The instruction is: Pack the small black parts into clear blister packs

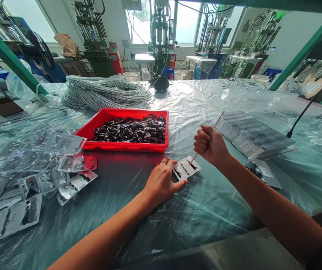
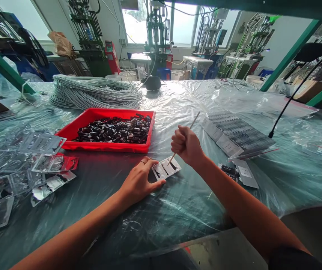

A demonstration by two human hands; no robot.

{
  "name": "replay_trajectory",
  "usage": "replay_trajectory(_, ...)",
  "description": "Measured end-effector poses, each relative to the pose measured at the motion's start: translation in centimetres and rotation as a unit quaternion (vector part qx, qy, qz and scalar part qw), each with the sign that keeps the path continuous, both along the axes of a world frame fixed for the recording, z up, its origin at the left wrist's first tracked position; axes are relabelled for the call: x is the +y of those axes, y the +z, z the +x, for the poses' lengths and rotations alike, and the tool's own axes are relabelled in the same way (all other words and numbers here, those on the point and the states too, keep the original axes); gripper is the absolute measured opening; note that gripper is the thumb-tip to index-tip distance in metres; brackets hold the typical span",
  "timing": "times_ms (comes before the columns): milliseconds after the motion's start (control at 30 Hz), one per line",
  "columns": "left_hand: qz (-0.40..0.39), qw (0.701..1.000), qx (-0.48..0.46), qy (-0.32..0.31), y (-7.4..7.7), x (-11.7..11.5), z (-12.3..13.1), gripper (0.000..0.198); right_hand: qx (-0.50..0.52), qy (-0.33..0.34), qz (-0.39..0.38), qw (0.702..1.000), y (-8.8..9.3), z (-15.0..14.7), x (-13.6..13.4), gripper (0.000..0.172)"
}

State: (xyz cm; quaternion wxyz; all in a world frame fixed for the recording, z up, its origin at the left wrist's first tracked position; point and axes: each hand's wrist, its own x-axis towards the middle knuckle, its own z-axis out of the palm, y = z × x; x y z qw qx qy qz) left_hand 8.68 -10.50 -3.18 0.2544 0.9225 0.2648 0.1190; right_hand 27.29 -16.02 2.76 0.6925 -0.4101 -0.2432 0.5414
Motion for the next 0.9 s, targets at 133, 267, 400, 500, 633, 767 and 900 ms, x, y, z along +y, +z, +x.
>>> replay_trajectory(133, -0.002, 1.000, 0.005, -0.001, 0.0, 0.0, 0.0, 0.053, -0.012, 0.020, 0.020, 1.000, -0.9, -2.0, -0.1, 0.054)
replay_trajectory(267, 0.009, 1.000, 0.005, -0.005, -0.2, 0.0, -0.1, 0.053, -0.060, 0.039, 0.041, 0.997, -2.0, -5.3, -0.2, 0.055)
replay_trajectory(400, 0.019, 1.000, -0.002, -0.006, -0.5, 0.1, 0.0, 0.048, -0.088, 0.098, 0.029, 0.991, -2.1, -5.9, -0.4, 0.054)
replay_trajectory(500, 0.022, 1.000, 0.002, -0.006, -0.5, 0.1, 0.1, 0.047, -0.077, 0.145, -0.002, 0.986, -1.7, -5.3, -0.5, 0.050)
replay_trajectory(633, 0.024, 1.000, 0.015, -0.009, -0.2, -0.2, 0.2, 0.053, -0.054, 0.158, -0.022, 0.986, -1.4, -5.0, -0.5, 0.047)
replay_trajectory(767, 0.025, 0.999, 0.022, -0.004, -0.1, -0.2, 0.1, 0.050, -0.062, 0.157, -0.006, 0.986, -1.5, -5.1, -0.4, 0.049)
replay_trajectory(900, 0.006, 1.000, -0.014, -0.013, 0.0, 0.3, -0.1, 0.052, -0.067, 0.081, 0.014, 0.994, -1.1, -2.3, 0.1, 0.047)
